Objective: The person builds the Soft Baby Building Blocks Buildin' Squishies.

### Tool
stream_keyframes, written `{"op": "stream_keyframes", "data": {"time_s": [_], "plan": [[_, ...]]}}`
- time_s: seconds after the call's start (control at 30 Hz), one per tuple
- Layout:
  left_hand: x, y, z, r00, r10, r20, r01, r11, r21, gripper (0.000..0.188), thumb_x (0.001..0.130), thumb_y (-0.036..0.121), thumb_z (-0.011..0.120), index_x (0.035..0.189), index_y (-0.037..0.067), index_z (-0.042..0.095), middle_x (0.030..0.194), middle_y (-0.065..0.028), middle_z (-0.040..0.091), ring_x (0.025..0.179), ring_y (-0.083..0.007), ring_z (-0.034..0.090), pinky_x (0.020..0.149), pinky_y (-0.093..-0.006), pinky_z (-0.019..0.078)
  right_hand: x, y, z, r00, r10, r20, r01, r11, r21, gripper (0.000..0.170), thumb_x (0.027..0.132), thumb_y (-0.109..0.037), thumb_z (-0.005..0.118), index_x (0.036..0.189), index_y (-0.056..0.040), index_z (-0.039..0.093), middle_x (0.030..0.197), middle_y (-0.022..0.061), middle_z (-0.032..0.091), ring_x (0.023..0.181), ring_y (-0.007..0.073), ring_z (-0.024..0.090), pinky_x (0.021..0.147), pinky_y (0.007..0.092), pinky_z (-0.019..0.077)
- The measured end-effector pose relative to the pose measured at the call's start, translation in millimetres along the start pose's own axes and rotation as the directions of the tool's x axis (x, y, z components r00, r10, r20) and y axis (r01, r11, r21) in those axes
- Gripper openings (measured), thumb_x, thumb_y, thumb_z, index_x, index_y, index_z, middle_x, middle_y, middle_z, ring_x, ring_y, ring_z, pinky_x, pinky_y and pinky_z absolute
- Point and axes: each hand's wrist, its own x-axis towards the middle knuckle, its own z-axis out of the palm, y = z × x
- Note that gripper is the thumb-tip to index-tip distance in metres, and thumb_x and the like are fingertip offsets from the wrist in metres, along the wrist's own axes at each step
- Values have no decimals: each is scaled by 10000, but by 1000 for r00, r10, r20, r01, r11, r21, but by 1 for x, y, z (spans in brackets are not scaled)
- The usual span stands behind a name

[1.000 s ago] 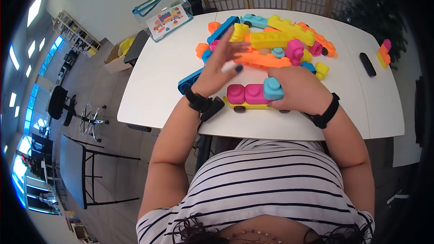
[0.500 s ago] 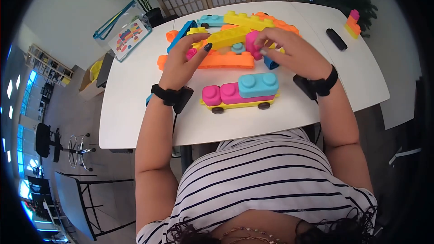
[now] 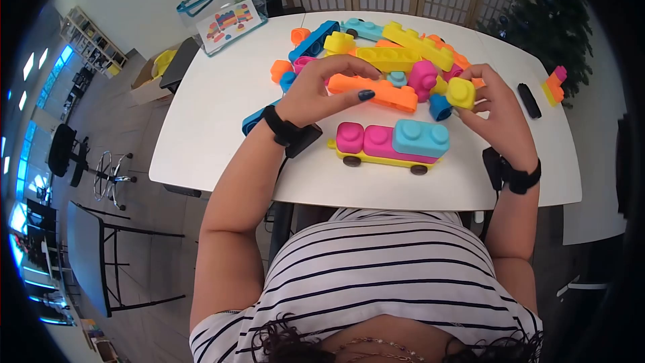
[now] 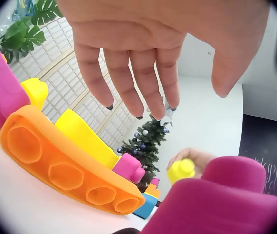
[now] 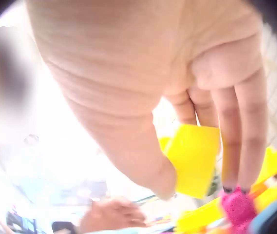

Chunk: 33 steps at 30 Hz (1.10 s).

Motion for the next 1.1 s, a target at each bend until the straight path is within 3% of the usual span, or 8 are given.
{"op": "stream_keyframes", "data": {"time_s": [0.07, 0.1, 0.2, 0.3, 0.53, 0.7, 1.0, 1.1], "plan": [[2, 1, 2, 996, 58, 69, -56, 998, -32, 465, 998, 337, 785, 1343, 32, 721, 1326, -96, 761, 1282, -236, 682, 1152, -411, 497, -6, -16, 22, 963, -267, -43, 270, 956, 112, 516, 854, -114, 846, 1306, -64, 603, 1233, 75, 701, 1135, 212, 707, 967, 371, 573], [3, 0, 3, 994, 57, 89, -52, 997, -65, 670, 973, 555, 766, 1380, 28, 697, 1339, -117, 754, 1311, -260, 675, 1163, -432, 490, -14, -34, 41, 942, -320, -100, 332, 930, 159, 484, 876, -131, 834, 1309, -75, 625, 1225, 72, 706, 1128, 219, 709, 994, 365, 558], [0, 0, 10, 995, 83, 62, -70, 980, -188, 832, 967, 717, 684, 1412, 14, 669, 1347, -140, 748, 1320, -281, 676, 1171, -442, 484, -19, -44, 85, 853, -514, -94, 508, 858, -80, 441, 885, -180, 840, 1278, -96, 660, 1207, 113, 719, 1072, 314, 714, 993, 419, 544], [-5, -1, 7, 997, 47, 58, -34, 977, -213, 940, 948, 815, 624, 1427, 7, 657, 1357, -151, 741, 1311, -290, 682, 1173, -447, 481, -18, -42, 98, 925, -374, 72, 381, 912, -151, 416, 885, -216, 839, 1239, -96, 656, 1116, 123, 733, 1054, 348, 707, 938, 454, 545], [-6, 3, 2, 989, -1, 150, 32, 978, -207, 828, 936, 676, 732, 1428, 14, 662, 1349, -126, 741, 1280, -273, 693, 1157, -421, 489, -16, -41, 92, 923, -371, 101, 384, 894, -232, 392, 860, -193, 831, 1181, -83, 635, 999, 156, 731, 980, 359, 712, 884, 464, 538], [-9, 10, 11, 931, -83, 356, 76, 997, 33, 752, 770, 270, 963, 1432, 68, 669, 1259, -110, 768, 1186, -254, 722, 1059, -380, 551, -16, -40, 91, 899, -428, 95, 437, 892, -119, 399, 839, -162, 805, 1177, -77, 610, 976, 165, 723, 952, 382, 704, 864, 475, 528], [-10, 10, 22, 852, -296, 432, 211, 949, 235, 673, 776, 244, 910, 1389, 82, 682, 1214, -118, 793, 1101, -288, 754, 979, -385, 583, -15, -35, 92, 926, -355, 132, 373, 915, -153, 363, 879, -145, 789, 1161, -79, 570, 961, 177, 725, 974, 403, 704, 836, 497, 523], [-10, 8, 24, 888, -241, 392, 168, 963, 212, 697, 770, 246, 912, 1406, 85, 676, 1198, -133, 793, 1082, -304, 757, 964, -384, 591, -15, -34, 94, 929, -355, 106, 369, 910, -191, 355, 898, -129, 783, 1180, -74, 575, 952, 181, 729, 981, 410, 708, 830, 501, 522]]}}
